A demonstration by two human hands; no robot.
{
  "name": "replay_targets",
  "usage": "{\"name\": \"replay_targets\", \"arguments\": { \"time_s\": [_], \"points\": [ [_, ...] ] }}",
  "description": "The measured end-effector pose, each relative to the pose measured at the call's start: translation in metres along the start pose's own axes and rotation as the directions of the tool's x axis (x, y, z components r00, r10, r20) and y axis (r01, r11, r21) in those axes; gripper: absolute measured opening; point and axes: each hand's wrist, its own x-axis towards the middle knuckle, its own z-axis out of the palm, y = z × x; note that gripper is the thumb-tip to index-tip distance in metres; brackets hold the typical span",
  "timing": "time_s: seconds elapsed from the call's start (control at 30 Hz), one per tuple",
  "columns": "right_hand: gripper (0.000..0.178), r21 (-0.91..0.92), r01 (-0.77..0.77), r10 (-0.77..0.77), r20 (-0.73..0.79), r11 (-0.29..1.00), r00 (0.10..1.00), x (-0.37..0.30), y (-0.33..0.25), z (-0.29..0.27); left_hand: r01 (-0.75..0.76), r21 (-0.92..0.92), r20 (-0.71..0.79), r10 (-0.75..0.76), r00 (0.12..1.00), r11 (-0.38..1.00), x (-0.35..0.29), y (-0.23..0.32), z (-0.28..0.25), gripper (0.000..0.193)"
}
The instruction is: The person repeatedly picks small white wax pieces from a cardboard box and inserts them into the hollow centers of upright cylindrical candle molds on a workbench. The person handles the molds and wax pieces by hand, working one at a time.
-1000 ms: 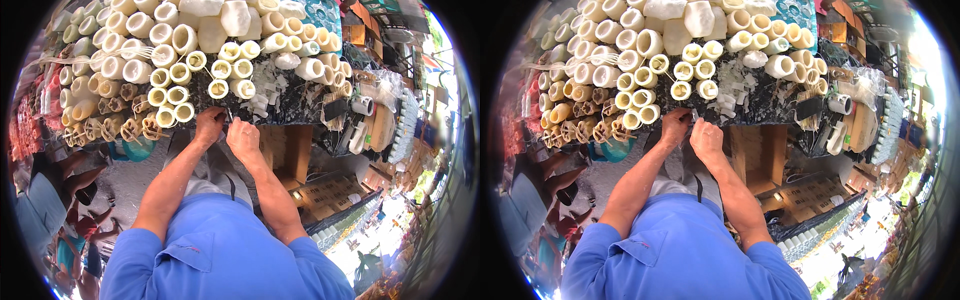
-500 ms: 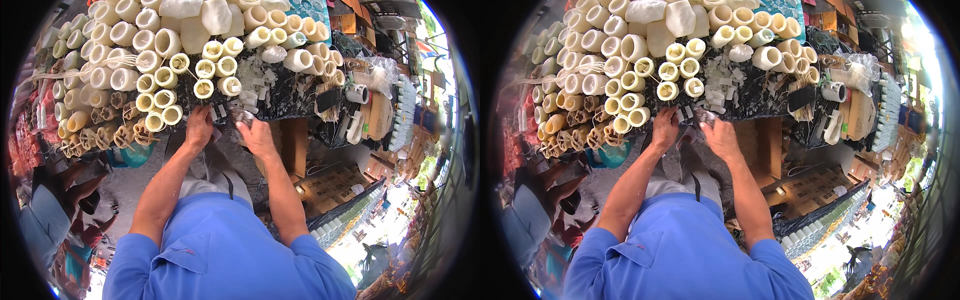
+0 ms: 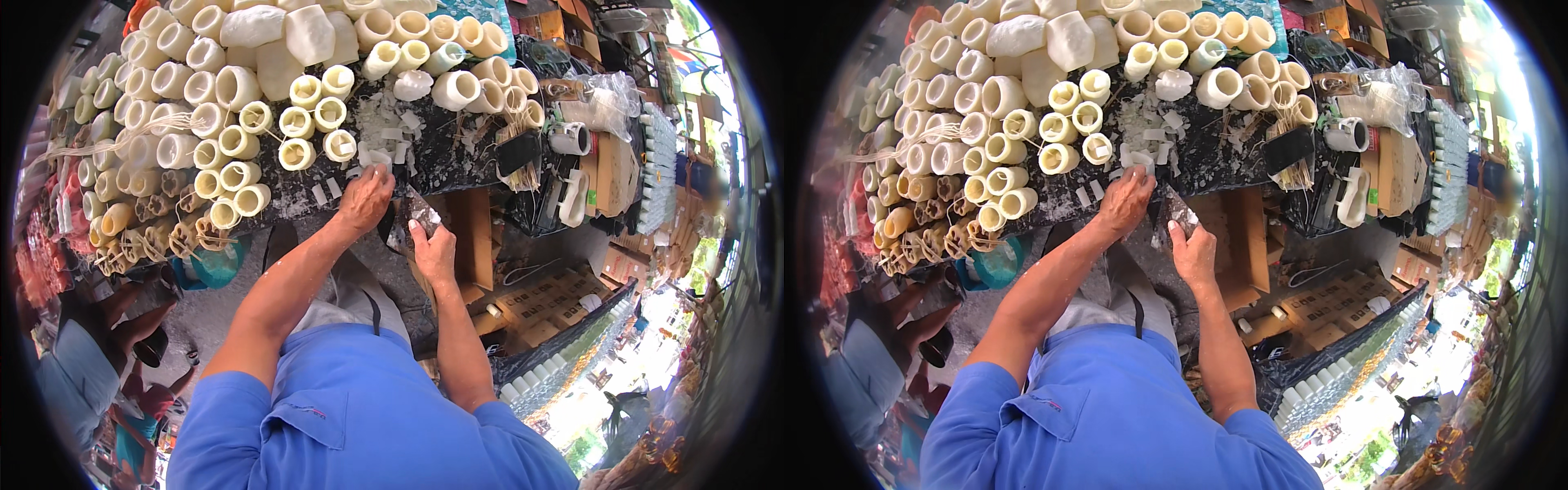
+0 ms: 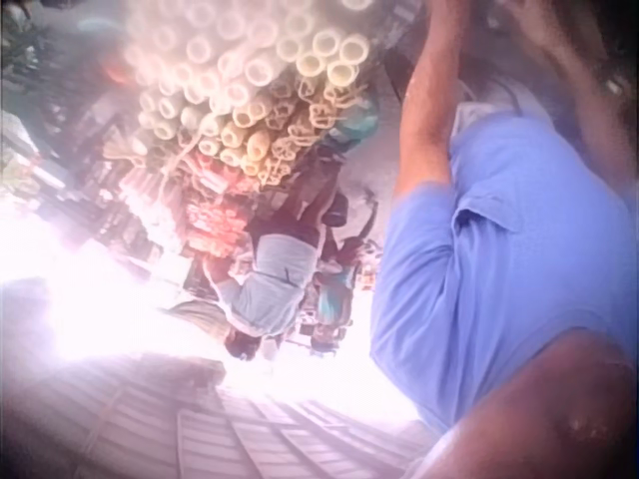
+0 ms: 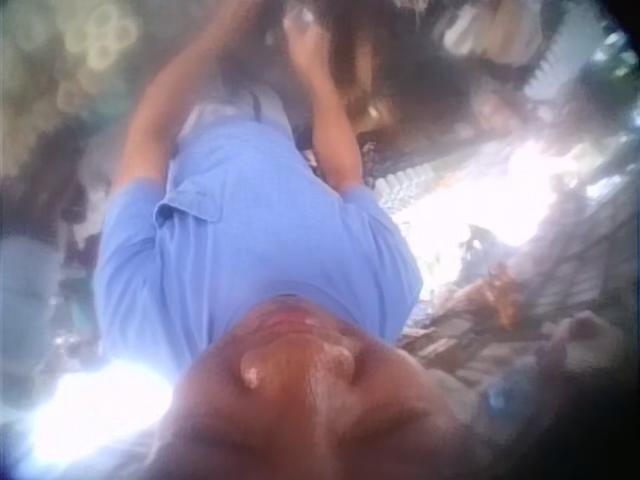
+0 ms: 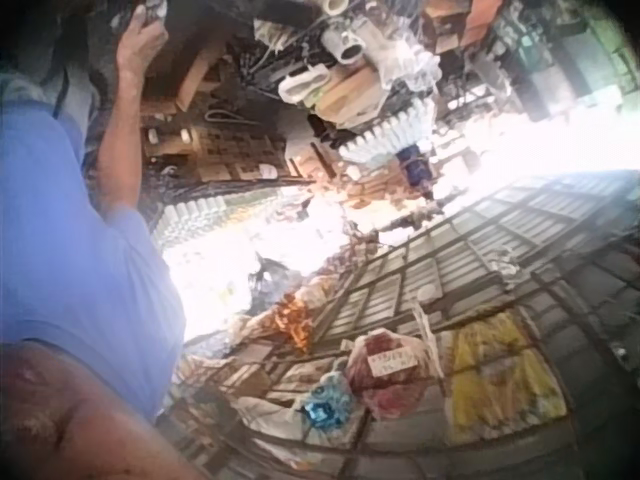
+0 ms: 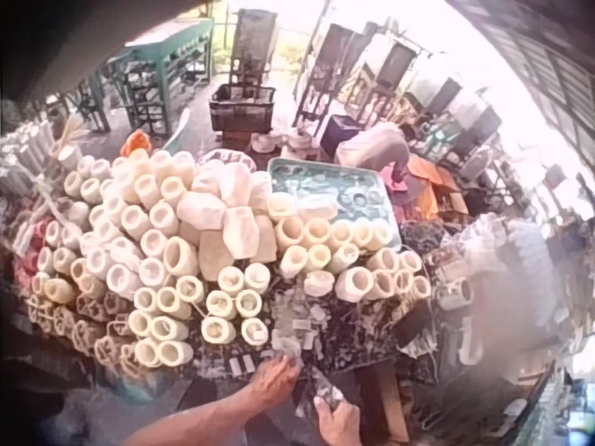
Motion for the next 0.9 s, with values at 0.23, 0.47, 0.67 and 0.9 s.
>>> {"name": "replay_targets", "arguments": {
  "time_s": [0.23,0.47,0.67,0.9],
  "points": [
    [0.038,0.064,-0.007,0.008,-0.003,0.998,1.000,-0.016,0.000,0.006,0.079,-0.210,-0.288,-0.139,0.947,0.975,-0.041,0.014,-0.035,0.023],
    [0.033,-0.136,0.288,-0.226,0.351,0.948,0.909,-0.007,-0.052,0.088,0.621,-0.384,-0.174,-0.715,0.678,0.683,-0.106,-0.047,-0.045,0.030],
    [0.031,-0.370,0.242,-0.130,0.302,0.897,0.944,0.014,-0.081,0.128,0.601,-0.489,-0.136,-0.736,0.664,0.632,-0.106,-0.062,-0.033,0.033],
    [0.025,-0.327,0.388,-0.332,0.215,0.862,0.919,0.012,-0.095,0.135,0.539,-0.716,-0.003,-0.774,0.633,0.443,-0.110,-0.069,-0.023,0.051]
  ]
}}
